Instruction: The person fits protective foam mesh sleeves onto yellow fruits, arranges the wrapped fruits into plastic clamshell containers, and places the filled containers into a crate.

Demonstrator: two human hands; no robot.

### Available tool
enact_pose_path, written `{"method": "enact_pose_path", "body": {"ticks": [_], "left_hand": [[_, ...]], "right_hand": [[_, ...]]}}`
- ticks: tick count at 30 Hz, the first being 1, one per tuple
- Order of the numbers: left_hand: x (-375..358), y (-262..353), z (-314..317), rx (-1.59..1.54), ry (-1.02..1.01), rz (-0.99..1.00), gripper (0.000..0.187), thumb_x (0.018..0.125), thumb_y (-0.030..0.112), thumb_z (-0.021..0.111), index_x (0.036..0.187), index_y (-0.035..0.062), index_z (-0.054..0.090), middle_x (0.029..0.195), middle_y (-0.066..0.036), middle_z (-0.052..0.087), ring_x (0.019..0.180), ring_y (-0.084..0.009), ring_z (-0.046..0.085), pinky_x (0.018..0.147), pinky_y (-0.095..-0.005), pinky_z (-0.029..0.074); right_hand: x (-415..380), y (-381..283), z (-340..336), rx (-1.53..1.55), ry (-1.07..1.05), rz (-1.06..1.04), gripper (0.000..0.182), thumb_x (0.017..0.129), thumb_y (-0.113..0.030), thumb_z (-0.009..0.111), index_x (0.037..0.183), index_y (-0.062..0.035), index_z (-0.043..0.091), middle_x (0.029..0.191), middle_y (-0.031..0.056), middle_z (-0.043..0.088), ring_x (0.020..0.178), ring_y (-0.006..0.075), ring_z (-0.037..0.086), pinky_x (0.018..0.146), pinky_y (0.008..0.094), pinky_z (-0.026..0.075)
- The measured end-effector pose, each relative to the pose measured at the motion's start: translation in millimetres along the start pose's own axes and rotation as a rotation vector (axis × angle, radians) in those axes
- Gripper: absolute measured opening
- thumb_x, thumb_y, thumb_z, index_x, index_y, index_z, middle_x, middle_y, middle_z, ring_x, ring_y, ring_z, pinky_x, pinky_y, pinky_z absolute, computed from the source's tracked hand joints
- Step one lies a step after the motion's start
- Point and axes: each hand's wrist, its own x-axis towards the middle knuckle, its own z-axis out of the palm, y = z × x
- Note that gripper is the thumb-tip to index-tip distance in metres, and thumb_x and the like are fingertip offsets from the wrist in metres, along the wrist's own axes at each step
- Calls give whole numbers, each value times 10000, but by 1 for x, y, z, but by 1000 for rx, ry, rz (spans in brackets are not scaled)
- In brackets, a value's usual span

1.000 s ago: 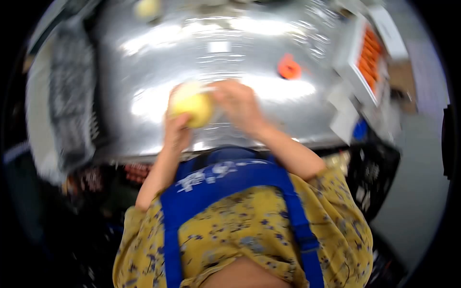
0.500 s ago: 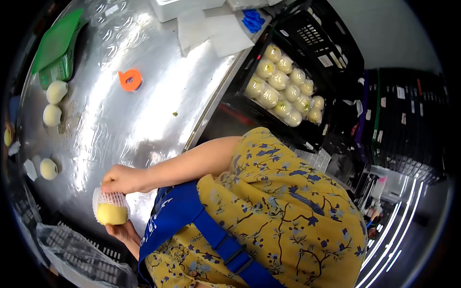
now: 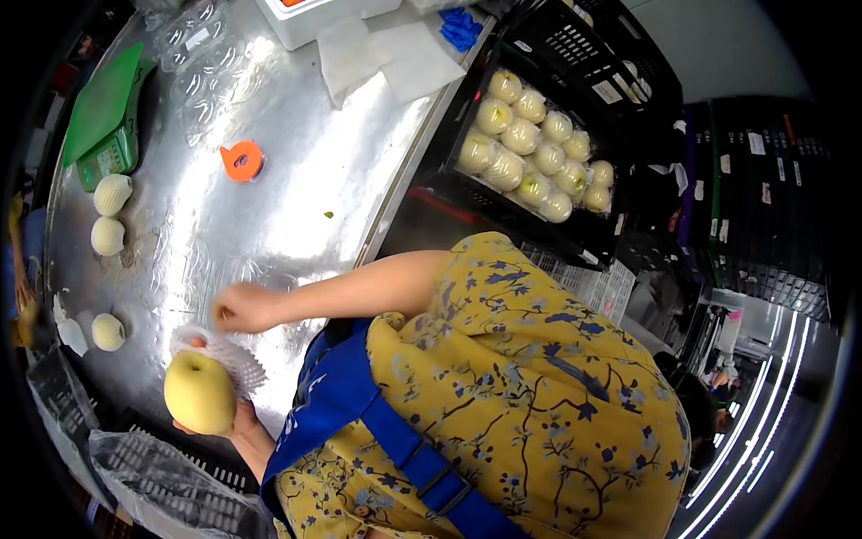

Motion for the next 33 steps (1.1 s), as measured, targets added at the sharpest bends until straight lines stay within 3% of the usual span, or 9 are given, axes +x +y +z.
{"method": "enact_pose_path", "body": {"ticks": [2,5,8,11,14,17,19,27,33], "left_hand": [[-3,3,1,-7,111,22,984,670,521,723,1373,25,246,1442,-159,247,1288,-324,323,1097,-480,237],[1,1,11,60,280,-5,885,702,545,689,1352,67,327,1402,-123,339,1272,-303,352,1083,-467,265],[5,-13,22,111,391,87,825,745,489,679,1359,72,318,1395,-118,344,1262,-293,364,1076,-456,277],[7,-24,44,197,196,62,607,878,379,558,1348,69,330,1366,-109,376,1250,-263,383,1040,-417,345],[6,-19,39,578,515,44,524,918,392,494,1320,81,366,1301,-97,447,1194,-239,450,967,-396,427],[8,-20,45,389,444,0,556,930,518,363,1275,85,418,1239,-86,502,1091,-235,524,837,-376,488],[19,-27,52,438,361,-27,640,930,564,265,1332,78,372,1318,-86,451,1220,-231,431,1018,-408,347],[17,-28,47,700,232,37,768,757,527,626,1310,49,388,1263,-121,482,1178,-229,470,979,-390,405],[17,-27,34,-39,140,12,726,757,571,560,1259,56,457,1210,-133,532,1092,-262,545,929,-418,465]], "right_hand": [[-5,-33,-18,-116,182,-263,156,725,-167,631,790,-37,575,746,88,590,701,249,563,642,378,431],[-15,-75,-32,-228,55,-722,603,624,-339,738,1103,-47,516,1114,126,542,1061,328,496,910,427,381],[-22,-83,-25,-538,-30,-819,787,558,-399,768,1192,-49,460,1176,136,492,1124,352,434,982,440,329],[-20,-84,-26,-413,-70,-732,818,500,-373,807,1180,-58,480,1155,146,503,1128,343,435,964,442,344],[-14,-79,-25,-247,-60,-664,828,477,-348,828,1174,-60,486,1172,140,501,1130,334,436,958,439,349],[-16,-88,-36,-308,-44,-619,824,497,-312,835,1196,-61,478,1181,125,499,1140,317,436,969,427,360],[-13,-87,-46,-417,-46,-613,833,492,-245,852,1209,-58,473,1192,125,499,1148,321,435,961,414,385],[-9,-97,-35,-536,-49,-670,804,469,-270,849,1171,-75,511,1129,107,543,1087,318,467,926,417,398],[-5,-92,-38,-432,-129,-714,696,506,-210,848,1108,-86,522,1122,104,555,1064,312,501,915,399,415]]}}
